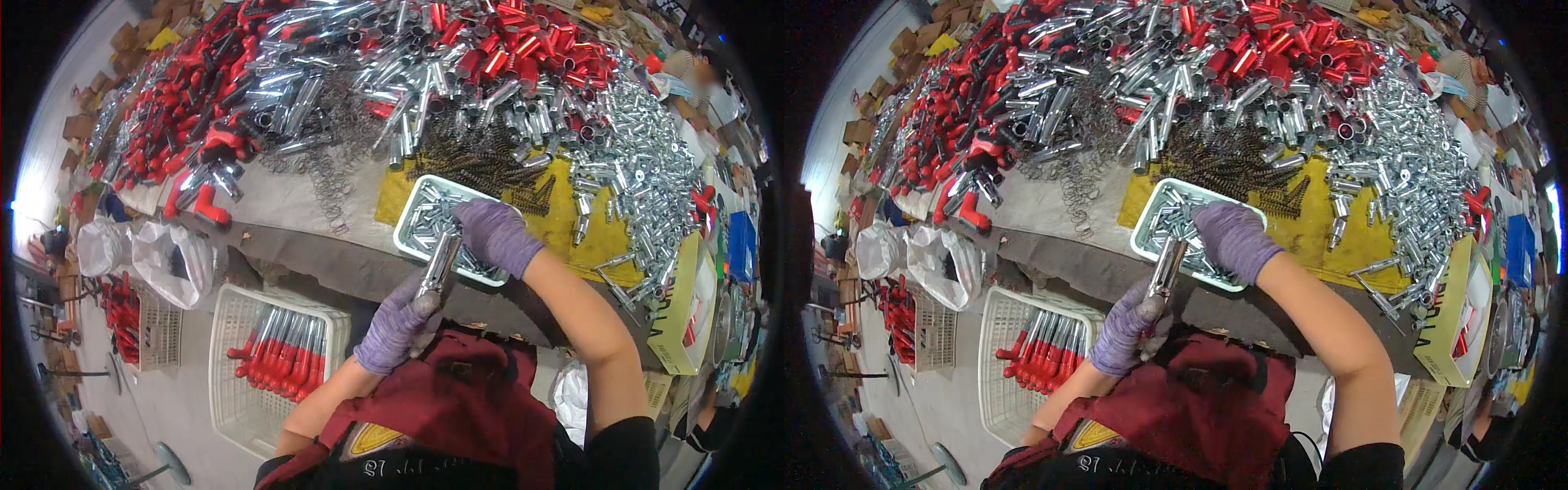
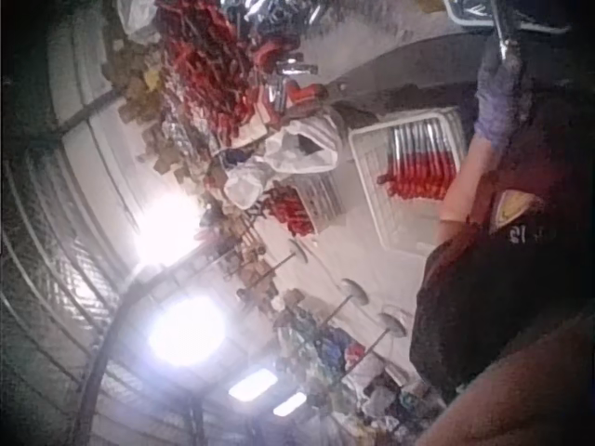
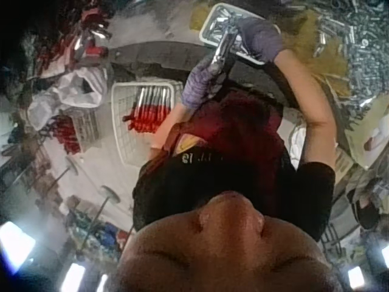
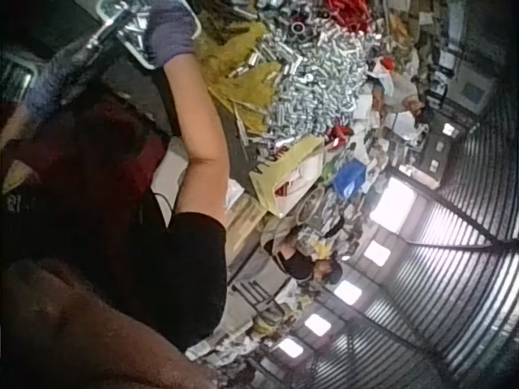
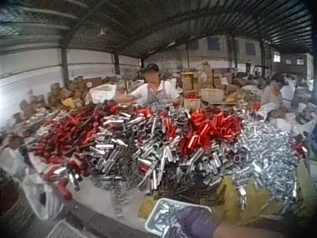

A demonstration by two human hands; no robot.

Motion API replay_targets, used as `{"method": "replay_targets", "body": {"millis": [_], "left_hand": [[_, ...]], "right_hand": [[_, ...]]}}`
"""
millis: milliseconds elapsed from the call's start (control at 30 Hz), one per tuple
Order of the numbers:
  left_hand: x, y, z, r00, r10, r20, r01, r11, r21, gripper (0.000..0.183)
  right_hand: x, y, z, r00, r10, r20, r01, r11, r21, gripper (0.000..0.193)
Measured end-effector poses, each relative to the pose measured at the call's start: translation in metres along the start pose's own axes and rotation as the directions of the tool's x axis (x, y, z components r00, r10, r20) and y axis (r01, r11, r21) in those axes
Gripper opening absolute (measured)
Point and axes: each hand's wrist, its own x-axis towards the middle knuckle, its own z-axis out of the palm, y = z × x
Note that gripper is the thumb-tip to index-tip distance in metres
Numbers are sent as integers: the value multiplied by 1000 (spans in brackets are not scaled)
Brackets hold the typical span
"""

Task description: The person arranges tool handles on a table and into a basket, then assembles tool parts by inserting springs, pins, and metal cylinders into tubes and handles by hand.

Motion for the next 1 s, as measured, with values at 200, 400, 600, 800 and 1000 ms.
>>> {"method": "replay_targets", "body": {"millis": [200,400,600,800,1000], "left_hand": [[-3,3,0,1000,10,-26,-9,998,60,59],[3,9,6,998,-9,68,2,995,95,49],[1,0,9,999,19,39,-24,992,121,46],[-5,-4,13,992,-64,-107,91,957,276,44],[-5,-32,-2,965,230,126,-239,574,783,45]], "right_hand": [[-68,-25,-44,869,-30,-494,325,788,524,19],[-84,-41,-27,877,-138,-461,352,837,419,15],[-89,-44,-25,848,-124,-515,316,899,304,11],[-98,-45,-14,725,-372,-580,433,901,-36,12],[-96,-24,-45,907,-208,-366,358,839,411,30]]}}
